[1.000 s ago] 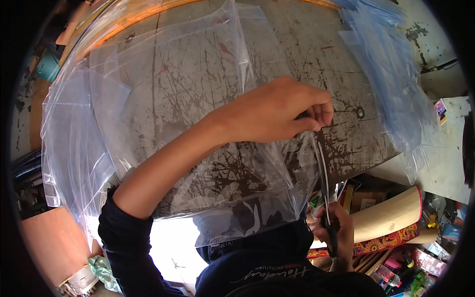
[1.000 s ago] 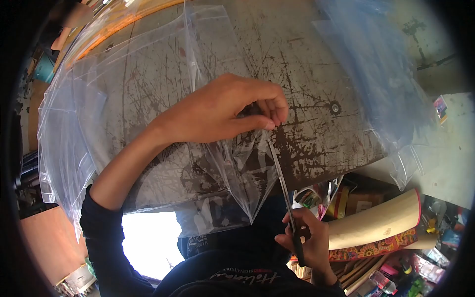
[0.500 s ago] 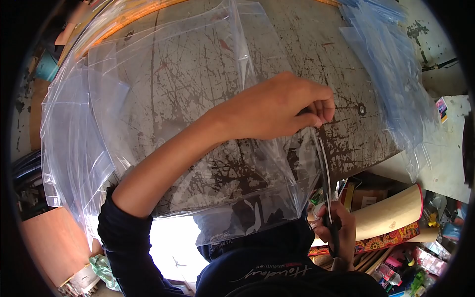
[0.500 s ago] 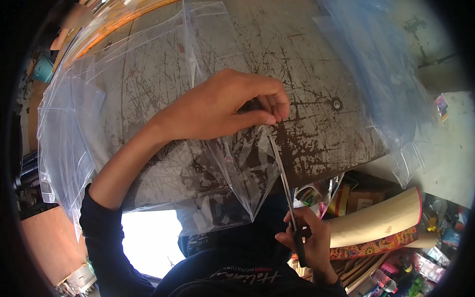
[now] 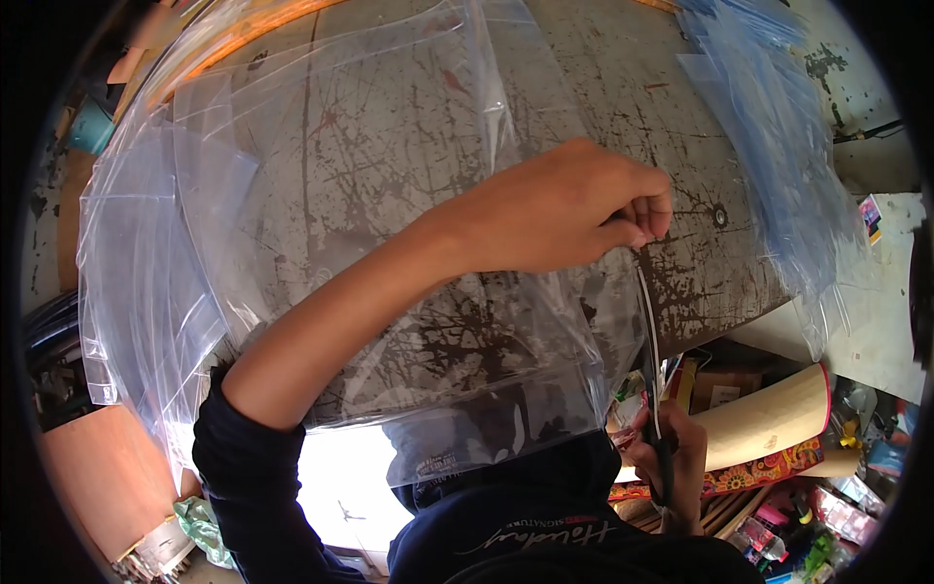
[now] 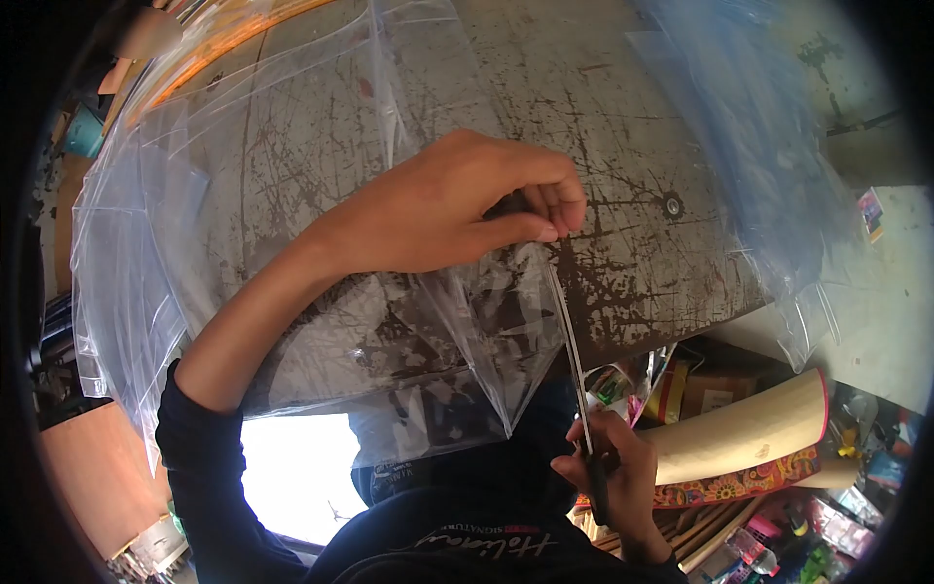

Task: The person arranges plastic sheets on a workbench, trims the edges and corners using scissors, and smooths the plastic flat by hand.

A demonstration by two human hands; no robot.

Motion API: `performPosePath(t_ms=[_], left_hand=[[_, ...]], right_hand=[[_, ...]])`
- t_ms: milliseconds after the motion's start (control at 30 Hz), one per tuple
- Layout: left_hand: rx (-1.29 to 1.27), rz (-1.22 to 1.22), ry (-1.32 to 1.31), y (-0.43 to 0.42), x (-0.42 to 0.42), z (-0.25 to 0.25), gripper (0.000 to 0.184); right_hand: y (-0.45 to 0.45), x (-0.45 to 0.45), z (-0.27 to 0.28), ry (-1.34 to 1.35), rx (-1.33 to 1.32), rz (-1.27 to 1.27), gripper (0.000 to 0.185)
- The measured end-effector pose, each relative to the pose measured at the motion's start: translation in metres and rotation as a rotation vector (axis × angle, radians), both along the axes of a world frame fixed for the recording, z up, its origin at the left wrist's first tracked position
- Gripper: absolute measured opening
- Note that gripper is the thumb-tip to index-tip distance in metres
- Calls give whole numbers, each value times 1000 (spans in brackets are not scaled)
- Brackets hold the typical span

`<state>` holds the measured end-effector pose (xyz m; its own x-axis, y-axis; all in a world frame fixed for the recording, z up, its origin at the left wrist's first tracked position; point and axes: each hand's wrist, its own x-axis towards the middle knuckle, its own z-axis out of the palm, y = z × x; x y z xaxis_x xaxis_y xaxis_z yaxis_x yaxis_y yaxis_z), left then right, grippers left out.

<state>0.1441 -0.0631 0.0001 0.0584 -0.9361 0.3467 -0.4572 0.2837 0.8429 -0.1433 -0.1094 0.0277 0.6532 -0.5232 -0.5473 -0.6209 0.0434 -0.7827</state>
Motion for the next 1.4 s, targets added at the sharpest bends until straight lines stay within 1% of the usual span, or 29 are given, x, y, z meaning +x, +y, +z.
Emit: performPosePath(t_ms=[133, 200, 300, 433, 500, 600, 700, 833, 933, 1033, 1100, 1133, 1200, 1233, 1300, 1333, 1400], left_hand=[[0, 10, 15, 1, 0, 0, 11], [5, 7, -2, 0, 1, 0, 11], [-5, 4, -3, 0, 1, 0, 11], [-12, 19, -10, 0, 0, 2, 11], [67, 24, 17, 1, 1, 5, 11], [-3, 16, 29, 0, 1, 2, 11], [29, 19, 35, 0, 2, 2, 10], [25, 17, 36, 1, 2, 4, 10], [37, 7, 39, 0, 2, 4, 9], [-11, 57, 16, -1, 1, 0, 10], [-102, 196, -156, 1, -1, 0, 13], [-103, 198, -160, 2, -1, 3, 13], [-166, 321, -675, 6, 0, 8, 12], [-166, 320, -678, 7, 1, 10, 12], [-105, 358, -836, 9, 4, 13, 6], [-107, 355, -838, 10, 8, 14, 6], [-21, 237, -763, 11, 18, 16, 4]], right_hand=[[-1, -2, -4, -16, -16, -7, 38], [-6, -4, -5, -104, 52, 6, 39], [-8, -5, -2, -130, 31, 58, 40], [-7, -2, 3, -97, -7, 63, 40], [-7, 1, 3, -64, 24, 22, 40], [-7, 4, 3, -45, -11, 9, 40], [-4, 9, 4, -38, -50, -10, 39], [-5, 11, 5, -4, -48, -11, 37], [-3, 13, 6, -29, -30, -62, 36], [-4, 13, 6, -37, -22, -43, 35], [-3, 13, 4, -80, 31, -83, 34], [-4, 13, 3, -84, 31, -82, 34], [-6, 11, 2, -79, 90, -63, 36], [-7, 11, 0, -82, 91, -63, 36], [-7, 11, -4, -109, 32, -24, 42], [-7, 11, -4, -110, 31, -26, 42], [-7, 10, -5, -160, 80, -23, 46]])
